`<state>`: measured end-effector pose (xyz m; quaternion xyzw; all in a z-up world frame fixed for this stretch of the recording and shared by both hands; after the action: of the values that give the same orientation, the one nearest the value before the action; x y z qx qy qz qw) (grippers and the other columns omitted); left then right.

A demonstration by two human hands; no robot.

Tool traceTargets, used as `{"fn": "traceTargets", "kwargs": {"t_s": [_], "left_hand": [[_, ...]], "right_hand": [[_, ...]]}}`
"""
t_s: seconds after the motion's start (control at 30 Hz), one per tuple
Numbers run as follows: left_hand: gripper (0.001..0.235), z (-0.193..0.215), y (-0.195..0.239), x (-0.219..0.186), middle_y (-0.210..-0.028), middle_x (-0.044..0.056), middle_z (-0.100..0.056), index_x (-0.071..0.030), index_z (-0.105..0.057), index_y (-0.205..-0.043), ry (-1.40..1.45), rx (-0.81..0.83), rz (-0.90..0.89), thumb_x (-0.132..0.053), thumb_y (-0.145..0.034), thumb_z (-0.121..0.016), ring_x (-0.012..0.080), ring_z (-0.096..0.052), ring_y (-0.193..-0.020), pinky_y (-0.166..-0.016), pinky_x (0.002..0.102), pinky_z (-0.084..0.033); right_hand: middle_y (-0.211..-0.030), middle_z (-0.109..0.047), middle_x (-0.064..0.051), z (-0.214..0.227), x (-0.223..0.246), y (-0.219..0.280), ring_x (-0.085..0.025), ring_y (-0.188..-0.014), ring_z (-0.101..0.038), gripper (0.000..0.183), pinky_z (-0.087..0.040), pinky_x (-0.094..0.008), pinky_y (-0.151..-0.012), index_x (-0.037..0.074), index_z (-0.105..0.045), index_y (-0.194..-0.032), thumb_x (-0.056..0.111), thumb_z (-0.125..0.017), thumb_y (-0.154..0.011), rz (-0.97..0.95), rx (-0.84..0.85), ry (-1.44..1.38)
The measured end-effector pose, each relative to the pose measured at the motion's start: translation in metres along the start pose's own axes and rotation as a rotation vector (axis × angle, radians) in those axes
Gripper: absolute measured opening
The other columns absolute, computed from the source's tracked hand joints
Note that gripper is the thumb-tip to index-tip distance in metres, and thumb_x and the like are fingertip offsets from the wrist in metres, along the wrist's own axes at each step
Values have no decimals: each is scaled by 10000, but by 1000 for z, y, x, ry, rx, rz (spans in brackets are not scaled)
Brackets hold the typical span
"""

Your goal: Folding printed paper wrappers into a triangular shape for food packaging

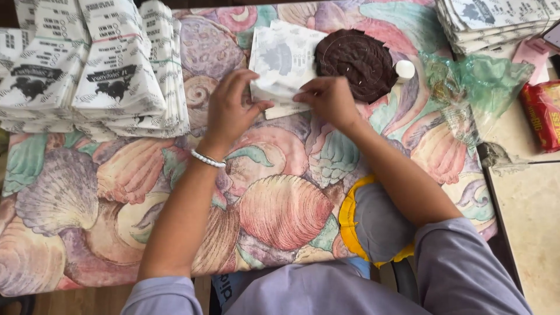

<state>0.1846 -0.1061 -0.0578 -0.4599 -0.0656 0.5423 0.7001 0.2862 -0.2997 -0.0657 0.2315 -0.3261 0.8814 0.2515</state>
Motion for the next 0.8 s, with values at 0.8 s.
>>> {"fn": "traceTargets", "kwargs": {"t_s": [0.8], "left_hand": [[49,-21,-1,7,-801,7,-687,-181,-716,-958,-36,236,126,-217,-939,-743,292,-717,-816,-745,444,-571]], "right_hand": [[-1159,-741,-176,-6,42,-9,-442,-971,-722,182,-570,-535,-829,138,-803,-1104,196,-758,-937,105,48,-12]]}}
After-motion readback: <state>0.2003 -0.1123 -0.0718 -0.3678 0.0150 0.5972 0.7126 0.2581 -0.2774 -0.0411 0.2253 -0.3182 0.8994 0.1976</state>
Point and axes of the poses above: each hand's wrist, its own y-axis away from the middle knuckle, its own z-axis out of the back of the hand, x = y × z, the point moved 7 cm from there along -y, towards the middle knuckle
